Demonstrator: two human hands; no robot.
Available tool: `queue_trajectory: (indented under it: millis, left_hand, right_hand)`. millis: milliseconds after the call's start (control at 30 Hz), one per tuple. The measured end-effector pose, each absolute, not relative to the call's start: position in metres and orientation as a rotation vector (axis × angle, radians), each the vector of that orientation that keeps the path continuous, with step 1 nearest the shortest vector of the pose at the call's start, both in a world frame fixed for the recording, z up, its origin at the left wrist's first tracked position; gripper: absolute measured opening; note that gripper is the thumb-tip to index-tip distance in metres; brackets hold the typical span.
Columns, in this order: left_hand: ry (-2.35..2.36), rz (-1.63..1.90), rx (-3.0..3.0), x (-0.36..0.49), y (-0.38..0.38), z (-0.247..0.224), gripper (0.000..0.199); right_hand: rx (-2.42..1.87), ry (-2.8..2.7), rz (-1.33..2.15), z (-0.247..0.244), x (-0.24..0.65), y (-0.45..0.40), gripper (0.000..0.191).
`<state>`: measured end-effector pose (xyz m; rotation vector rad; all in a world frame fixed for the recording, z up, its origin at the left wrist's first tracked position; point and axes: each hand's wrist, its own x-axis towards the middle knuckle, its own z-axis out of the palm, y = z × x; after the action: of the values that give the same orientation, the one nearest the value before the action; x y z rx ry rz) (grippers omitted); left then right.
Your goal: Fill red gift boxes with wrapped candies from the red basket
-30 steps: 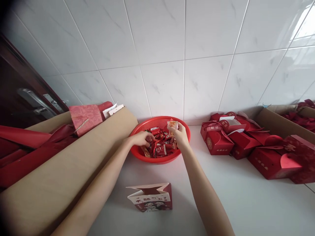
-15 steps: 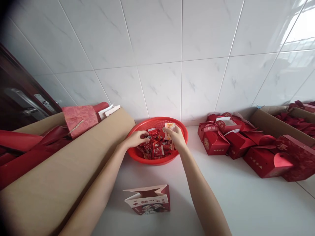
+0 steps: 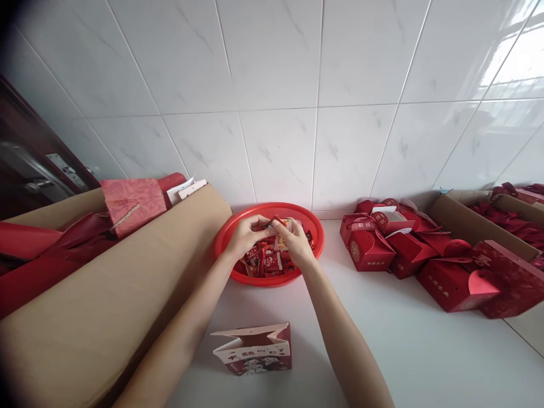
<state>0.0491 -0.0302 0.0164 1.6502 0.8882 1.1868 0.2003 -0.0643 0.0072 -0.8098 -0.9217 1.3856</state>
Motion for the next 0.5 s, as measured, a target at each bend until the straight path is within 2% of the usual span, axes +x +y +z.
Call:
queue_trajectory:
  millis: [200, 367, 500]
  left_hand:
    - [0.74, 1.115, 1.472, 0.054, -0.026, 0.024, 0.045]
    - [0.637, 1.048, 1.497, 0.057, -0.022, 0.028, 0.04]
    - [0.731, 0.913, 1.581, 0.039, -0.011, 0.028, 0.044]
  right_hand:
    - [-0.676, -0.913, 1.434, 0.01, 0.205, -0.062, 0.039]
    - [-0.662, -0.829, 1.413, 0.013, 0.21, -0.061, 0.034]
    - [-0.654, -0.718, 1.384, 0.015, 0.22, -0.056, 0.035]
